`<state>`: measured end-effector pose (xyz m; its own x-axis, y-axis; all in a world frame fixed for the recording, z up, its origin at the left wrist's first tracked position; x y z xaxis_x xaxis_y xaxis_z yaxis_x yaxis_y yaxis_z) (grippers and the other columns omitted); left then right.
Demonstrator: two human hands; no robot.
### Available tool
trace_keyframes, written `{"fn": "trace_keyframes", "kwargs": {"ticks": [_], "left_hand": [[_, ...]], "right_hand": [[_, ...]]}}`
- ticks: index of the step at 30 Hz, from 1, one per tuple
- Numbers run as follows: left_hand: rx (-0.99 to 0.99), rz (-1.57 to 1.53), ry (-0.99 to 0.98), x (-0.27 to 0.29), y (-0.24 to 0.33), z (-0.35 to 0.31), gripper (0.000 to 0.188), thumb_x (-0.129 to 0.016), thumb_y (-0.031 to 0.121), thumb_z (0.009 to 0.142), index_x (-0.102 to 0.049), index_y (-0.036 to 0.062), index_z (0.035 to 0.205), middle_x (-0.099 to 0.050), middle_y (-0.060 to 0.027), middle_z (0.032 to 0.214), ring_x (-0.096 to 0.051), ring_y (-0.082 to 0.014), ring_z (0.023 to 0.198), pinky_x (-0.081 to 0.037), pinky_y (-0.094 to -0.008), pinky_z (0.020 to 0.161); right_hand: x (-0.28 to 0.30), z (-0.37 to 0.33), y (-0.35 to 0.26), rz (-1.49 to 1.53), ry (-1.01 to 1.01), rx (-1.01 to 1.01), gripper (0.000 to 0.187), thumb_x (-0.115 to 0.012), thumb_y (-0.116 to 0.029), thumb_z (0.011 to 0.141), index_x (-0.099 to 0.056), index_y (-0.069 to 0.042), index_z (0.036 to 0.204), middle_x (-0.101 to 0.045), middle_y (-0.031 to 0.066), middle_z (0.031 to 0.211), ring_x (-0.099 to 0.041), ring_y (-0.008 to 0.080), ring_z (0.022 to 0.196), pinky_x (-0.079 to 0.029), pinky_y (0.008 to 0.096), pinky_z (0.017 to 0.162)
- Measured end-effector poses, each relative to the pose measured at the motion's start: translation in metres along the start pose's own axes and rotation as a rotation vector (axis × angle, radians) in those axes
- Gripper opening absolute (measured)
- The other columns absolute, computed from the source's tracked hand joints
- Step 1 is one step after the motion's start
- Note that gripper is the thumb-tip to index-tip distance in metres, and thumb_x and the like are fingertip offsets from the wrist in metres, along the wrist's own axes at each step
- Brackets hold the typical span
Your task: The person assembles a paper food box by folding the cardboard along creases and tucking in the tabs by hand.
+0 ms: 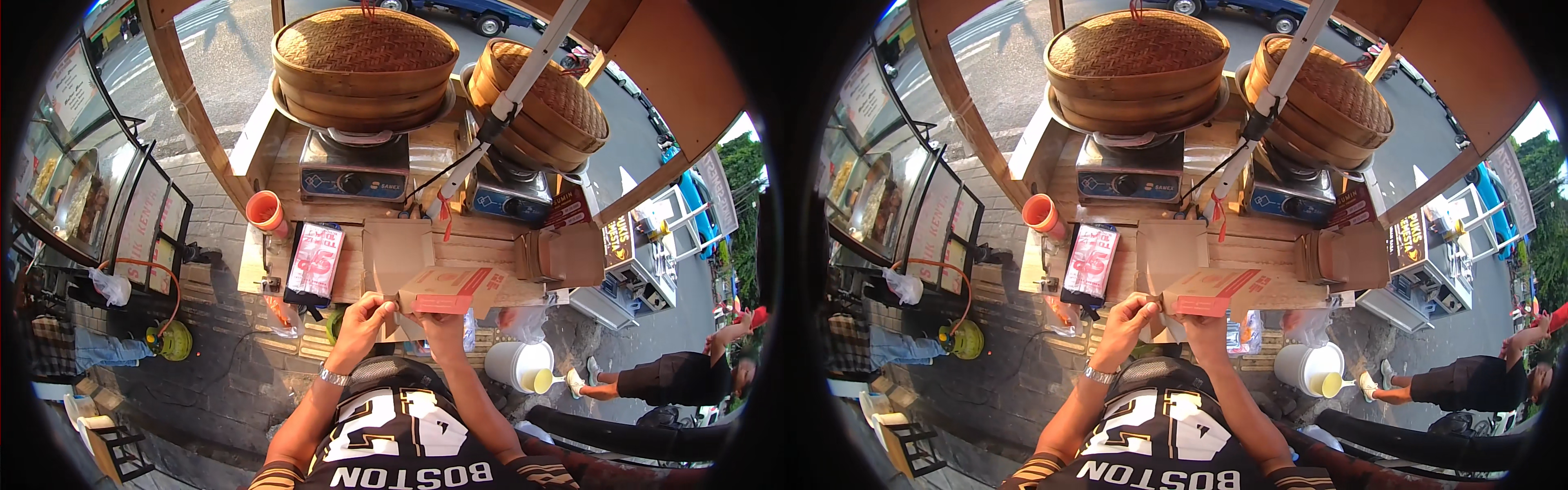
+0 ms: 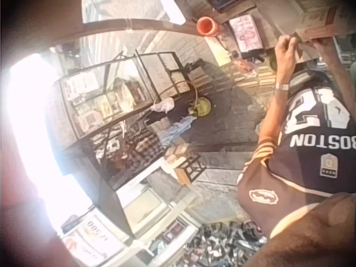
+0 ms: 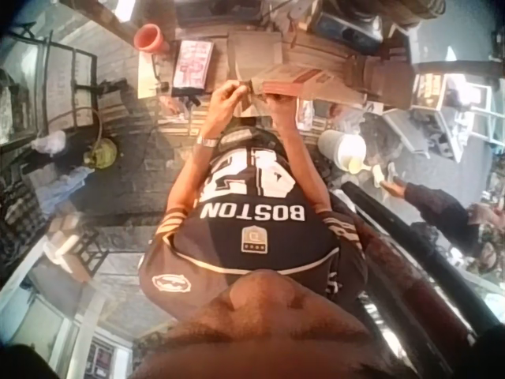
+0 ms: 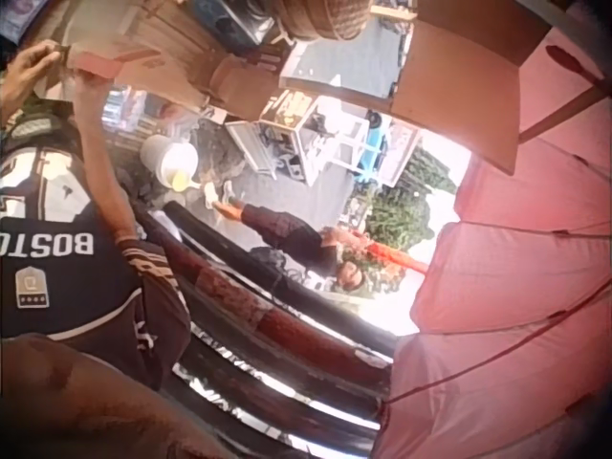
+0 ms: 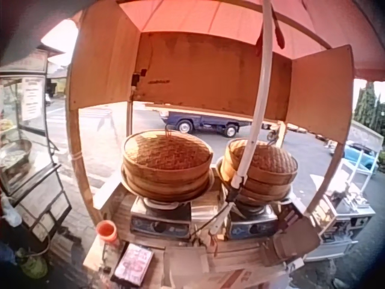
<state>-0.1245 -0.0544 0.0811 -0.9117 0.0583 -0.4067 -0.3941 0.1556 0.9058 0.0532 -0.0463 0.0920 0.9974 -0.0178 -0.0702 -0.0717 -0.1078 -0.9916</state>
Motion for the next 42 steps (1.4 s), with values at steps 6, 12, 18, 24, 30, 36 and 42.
{"fn": "trace_keyframes", "kwargs": {"ticks": [6, 12, 18, 24, 30, 36, 42], "left_hand": [[-0.067, 0.022, -0.025, -0.007, 0.013, -0.004, 0.019, -0.072, 0.019, 0.102, -0.073, -0.0006, 0.103, -0.058, 0.0032, 0.101, -0.053, -0.0047, 0.092, -0.043, -0.0205, 0.083], [-0.068, 0.139, 0.016, -0.011, 0.021, -0.009, 0.015, -0.075, 0.013, 0.099, -0.075, -0.0020, 0.099, -0.058, 0.0019, 0.101, -0.054, -0.0063, 0.093, -0.044, -0.0213, 0.082], [-0.087, 0.087, 0.006, -0.008, 0.020, -0.010, 0.016, -0.075, 0.013, 0.098, -0.077, -0.0019, 0.103, -0.063, -0.0001, 0.105, -0.057, -0.0084, 0.096, -0.045, -0.0239, 0.084], [-0.117, 0.109, 0.041, 0.001, 0.012, -0.011, 0.021, -0.076, 0.014, 0.097, -0.077, -0.0041, 0.106, -0.068, -0.0039, 0.102, -0.061, -0.0108, 0.095, -0.047, -0.0243, 0.085], [0.010, -0.041, 0.118, -0.008, 0.014, -0.009, 0.018, -0.079, 0.013, 0.096, -0.078, -0.0045, 0.100, -0.066, -0.0022, 0.101, -0.060, -0.0090, 0.093, -0.049, -0.0229, 0.081], [-0.032, -0.032, 0.034, -0.018, 0.027, -0.012, 0.018, -0.067, 0.016, 0.103, -0.070, -0.0007, 0.101, -0.065, -0.0003, 0.095, -0.057, -0.0099, 0.085, -0.046, -0.0243, 0.075], [0.012, -0.132, 0.042, -0.019, 0.026, -0.008, 0.016, -0.065, 0.016, 0.104, -0.071, 0.0007, 0.102, -0.066, -0.0013, 0.093, -0.060, -0.0118, 0.083, -0.049, -0.0242, 0.076]], "right_hand": [[0.009, -0.006, 0.001, -0.063, 0.016, 0.137, 0.032, -0.076, -0.002, 0.094, -0.062, -0.001, 0.124, -0.068, 0.0053, 0.112, -0.067, 0.0166, 0.105, -0.059, 0.0333, 0.091], [0.006, -0.016, -0.018, -0.512, -0.034, 0.338, 0.012, -0.072, -0.006, 0.096, -0.072, -0.001, 0.108, -0.072, 0.0059, 0.106, -0.068, 0.0169, 0.100, -0.054, 0.0328, 0.085], [-0.005, -0.021, -0.028, -0.641, -0.050, 0.480, 0.013, -0.068, -0.007, 0.098, -0.074, -0.003, 0.108, -0.074, 0.0088, 0.105, -0.070, 0.0225, 0.097, -0.054, 0.0364, 0.086], [-0.011, -0.022, -0.018, -0.708, -0.094, 0.466, 0.014, -0.068, -0.011, 0.100, -0.073, -0.005, 0.111, -0.073, 0.0102, 0.102, -0.070, 0.0253, 0.096, -0.054, 0.0399, 0.083], [-0.019, -0.019, -0.021, -0.734, -0.061, 0.552, 0.019, -0.072, -0.021, 0.094, -0.067, -0.007, 0.104, -0.065, 0.0083, 0.097, -0.064, 0.0270, 0.090, -0.048, 0.0420, 0.074], [-0.027, -0.005, -0.028, -0.613, 0.014, 0.417, 0.026, -0.069, -0.027, 0.102, -0.073, -0.003, 0.111, -0.071, 0.0077, 0.093, -0.068, 0.0204, 0.085, -0.053, 0.0374, 0.071], [-0.026, 0.019, -0.042, -0.518, -0.002, 0.340, 0.025, -0.071, -0.026, 0.101, -0.073, -0.004, 0.112, -0.072, 0.0068, 0.096, -0.069, 0.0200, 0.089, -0.054, 0.0366, 0.074]]}}
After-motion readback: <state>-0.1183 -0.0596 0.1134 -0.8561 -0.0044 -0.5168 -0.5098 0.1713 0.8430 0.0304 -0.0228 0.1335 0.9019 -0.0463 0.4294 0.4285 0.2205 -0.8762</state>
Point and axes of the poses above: each hand's wrist, its own z-axis towards the middle knuckle, its own x-axis out of the back of the hand, y = z × x, the point moved 5 cm from there along z, towards the middle knuckle
